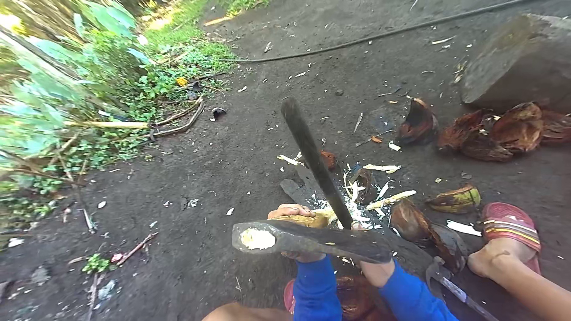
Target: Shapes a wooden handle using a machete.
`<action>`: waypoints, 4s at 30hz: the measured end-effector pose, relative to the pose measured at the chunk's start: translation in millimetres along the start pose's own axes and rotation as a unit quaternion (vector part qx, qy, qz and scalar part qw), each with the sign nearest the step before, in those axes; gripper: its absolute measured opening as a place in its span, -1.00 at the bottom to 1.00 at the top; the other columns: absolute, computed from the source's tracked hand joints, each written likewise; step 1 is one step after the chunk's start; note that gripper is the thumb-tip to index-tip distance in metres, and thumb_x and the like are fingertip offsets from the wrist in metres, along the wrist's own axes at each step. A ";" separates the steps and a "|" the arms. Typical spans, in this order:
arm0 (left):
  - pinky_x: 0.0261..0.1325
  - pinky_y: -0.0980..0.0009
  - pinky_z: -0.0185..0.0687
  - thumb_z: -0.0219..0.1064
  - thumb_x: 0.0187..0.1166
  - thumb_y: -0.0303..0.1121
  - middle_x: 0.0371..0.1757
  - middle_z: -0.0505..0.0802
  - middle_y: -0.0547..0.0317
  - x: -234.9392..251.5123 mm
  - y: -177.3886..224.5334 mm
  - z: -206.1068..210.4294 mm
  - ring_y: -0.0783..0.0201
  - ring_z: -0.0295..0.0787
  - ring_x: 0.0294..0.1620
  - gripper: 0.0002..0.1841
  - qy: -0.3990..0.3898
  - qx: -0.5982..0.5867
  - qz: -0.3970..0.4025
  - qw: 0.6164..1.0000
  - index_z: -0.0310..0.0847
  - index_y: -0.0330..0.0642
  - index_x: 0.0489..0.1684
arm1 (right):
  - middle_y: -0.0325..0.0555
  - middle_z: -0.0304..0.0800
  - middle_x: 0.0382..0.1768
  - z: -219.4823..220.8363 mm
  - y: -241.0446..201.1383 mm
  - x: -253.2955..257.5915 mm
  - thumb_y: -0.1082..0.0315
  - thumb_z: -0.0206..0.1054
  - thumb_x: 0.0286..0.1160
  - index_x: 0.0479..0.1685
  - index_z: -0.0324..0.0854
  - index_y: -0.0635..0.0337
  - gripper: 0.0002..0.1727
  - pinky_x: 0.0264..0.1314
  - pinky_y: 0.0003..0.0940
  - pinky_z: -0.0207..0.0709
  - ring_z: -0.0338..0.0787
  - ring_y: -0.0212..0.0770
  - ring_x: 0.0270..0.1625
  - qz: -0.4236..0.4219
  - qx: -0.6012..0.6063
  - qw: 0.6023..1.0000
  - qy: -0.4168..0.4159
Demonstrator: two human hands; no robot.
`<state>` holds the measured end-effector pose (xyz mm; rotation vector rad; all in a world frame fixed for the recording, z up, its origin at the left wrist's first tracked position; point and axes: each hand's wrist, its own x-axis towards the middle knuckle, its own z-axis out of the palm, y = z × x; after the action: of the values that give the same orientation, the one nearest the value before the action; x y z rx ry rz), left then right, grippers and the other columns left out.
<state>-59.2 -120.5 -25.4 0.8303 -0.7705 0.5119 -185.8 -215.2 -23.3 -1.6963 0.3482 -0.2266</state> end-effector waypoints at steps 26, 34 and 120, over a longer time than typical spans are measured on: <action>-0.21 0.46 0.81 0.31 0.52 0.28 -0.27 0.88 0.34 3.7 5.6 -28.0 0.37 0.85 -0.33 -0.48 -0.028 -0.002 -0.022 0.999 0.75 -0.03 -0.09 | 0.04 0.83 -0.36 36.3 41.4 4.8 -0.26 -0.41 0.79 -0.07 0.71 0.16 -0.17 -0.05 0.21 0.69 0.89 0.09 -0.13 0.088 -0.151 0.983 -0.049; -0.25 0.46 0.81 0.09 0.57 0.39 -0.35 0.89 0.33 5.1 17.7 -56.1 0.37 0.85 -0.39 -0.35 -0.016 0.026 -0.034 0.999 0.79 -0.04 -0.14 | 0.16 0.82 -0.27 47.9 59.9 9.8 -0.22 -0.41 0.83 0.10 0.65 0.24 -0.19 0.03 0.25 0.66 0.87 0.19 -0.06 0.138 -0.138 0.973 -0.123; -0.44 0.40 0.73 -0.14 0.74 0.23 -0.60 0.73 0.27 7.3 42.3 -43.5 0.31 0.71 -0.59 -0.34 0.116 0.108 -0.082 0.984 0.60 -0.15 -0.47 | 0.17 0.84 -0.34 50.4 44.5 15.8 -0.34 -0.24 0.78 0.21 0.61 0.19 -0.21 -0.14 0.29 0.70 0.91 0.28 -0.14 0.113 -0.198 0.960 -0.165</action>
<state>-65.5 -60.1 -19.3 1.0057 -0.4325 0.5386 -158.1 -179.8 -75.8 -2.0286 0.3486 0.3137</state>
